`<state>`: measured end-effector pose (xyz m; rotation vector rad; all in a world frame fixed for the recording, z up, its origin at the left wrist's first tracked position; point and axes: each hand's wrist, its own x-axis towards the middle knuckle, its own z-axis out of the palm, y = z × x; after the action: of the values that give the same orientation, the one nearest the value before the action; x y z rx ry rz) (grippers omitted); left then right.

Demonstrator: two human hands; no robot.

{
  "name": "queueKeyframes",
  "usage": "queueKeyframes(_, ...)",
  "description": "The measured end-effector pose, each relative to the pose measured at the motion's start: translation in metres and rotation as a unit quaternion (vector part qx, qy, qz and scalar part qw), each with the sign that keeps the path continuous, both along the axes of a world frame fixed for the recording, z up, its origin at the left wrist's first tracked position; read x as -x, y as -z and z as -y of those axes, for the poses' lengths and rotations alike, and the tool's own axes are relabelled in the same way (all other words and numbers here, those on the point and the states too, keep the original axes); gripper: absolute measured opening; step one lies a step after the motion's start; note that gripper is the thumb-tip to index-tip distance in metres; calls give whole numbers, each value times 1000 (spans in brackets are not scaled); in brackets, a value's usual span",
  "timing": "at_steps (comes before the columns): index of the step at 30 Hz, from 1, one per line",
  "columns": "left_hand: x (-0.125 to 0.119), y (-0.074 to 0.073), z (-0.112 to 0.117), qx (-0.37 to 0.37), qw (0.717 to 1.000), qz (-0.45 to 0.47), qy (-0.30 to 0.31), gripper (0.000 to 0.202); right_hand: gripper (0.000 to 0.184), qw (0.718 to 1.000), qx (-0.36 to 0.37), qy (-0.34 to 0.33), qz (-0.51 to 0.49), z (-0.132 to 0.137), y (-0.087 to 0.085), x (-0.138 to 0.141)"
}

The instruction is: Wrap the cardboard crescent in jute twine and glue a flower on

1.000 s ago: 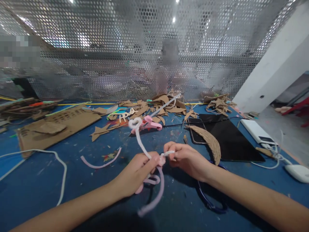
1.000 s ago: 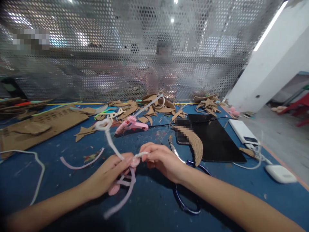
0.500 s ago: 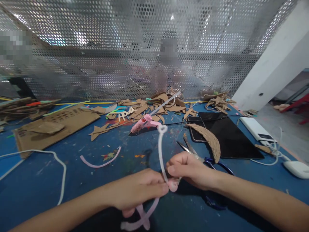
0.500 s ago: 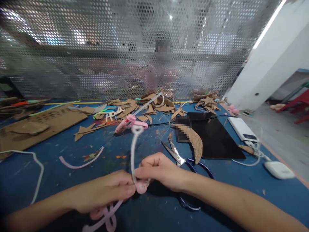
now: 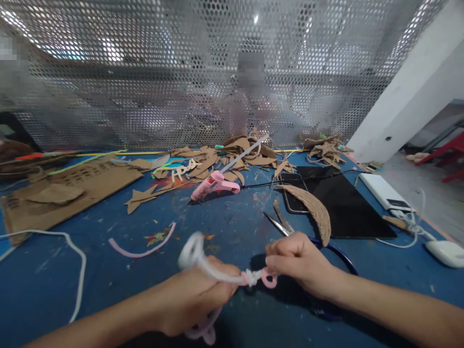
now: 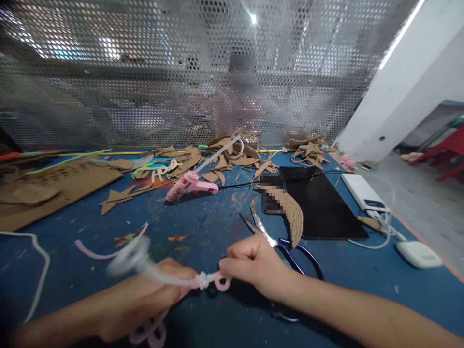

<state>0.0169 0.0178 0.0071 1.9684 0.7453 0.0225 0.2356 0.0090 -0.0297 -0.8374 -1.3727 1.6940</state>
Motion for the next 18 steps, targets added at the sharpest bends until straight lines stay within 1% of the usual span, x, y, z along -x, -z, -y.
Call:
queueKeyframes(2,3,-1,-3,-6,1000,1,17,29,58,1000,0,5,23,-4,-1,-9)
queueKeyframes(3,5,-1,-4,-1,1000,-6,1,30,57,999,5,26,29,-6,-2,-15)
queueKeyframes(4,7,-1,-6,17,999,-18,-30,32,55,998,12,60,30,-9,-3,-22)
queueKeyframes(6,14,1,-9,79,989,-46,-113,38,51,988,29,153,20,-16,-5,-38)
queueKeyframes(7,16,3,-10,98,984,-50,-141,40,51,982,32,187,14,-18,-7,-45)
queueKeyframes(8,18,5,-12,100,982,-46,-156,42,51,977,33,210,11,-20,-8,-52)
queueKeyframes(9,20,7,-14,99,983,-36,-153,43,53,975,27,219,10,-22,-10,-58)
queueKeyframes(11,19,9,-18,91,985,-7,-145,42,55,978,-12,205,29,-23,-12,-65)
queueKeyframes(12,19,10,-20,93,985,5,-145,40,55,979,-45,190,61,-23,-13,-67)
queueKeyframes(13,18,11,-21,94,984,12,-151,38,53,975,-88,173,113,-22,-13,-67)
queueKeyframes(14,18,12,-23,93,983,17,-156,37,49,961,-138,154,184,-22,-13,-67)
queueKeyframes(15,18,13,-24,92,983,19,-159,36,41,934,-197,132,266,-22,-12,-67)
queueKeyframes(16,18,14,-24,91,982,20,-161,35,30,893,-267,112,346,-22,-11,-66)
queueKeyframes(17,19,15,-24,89,982,20,-162,34,19,837,-345,95,415,-22,-10,-66)
queueKeyframes(18,20,16,-24,85,983,19,-160,33,11,772,-425,81,466,-23,-8,-65)
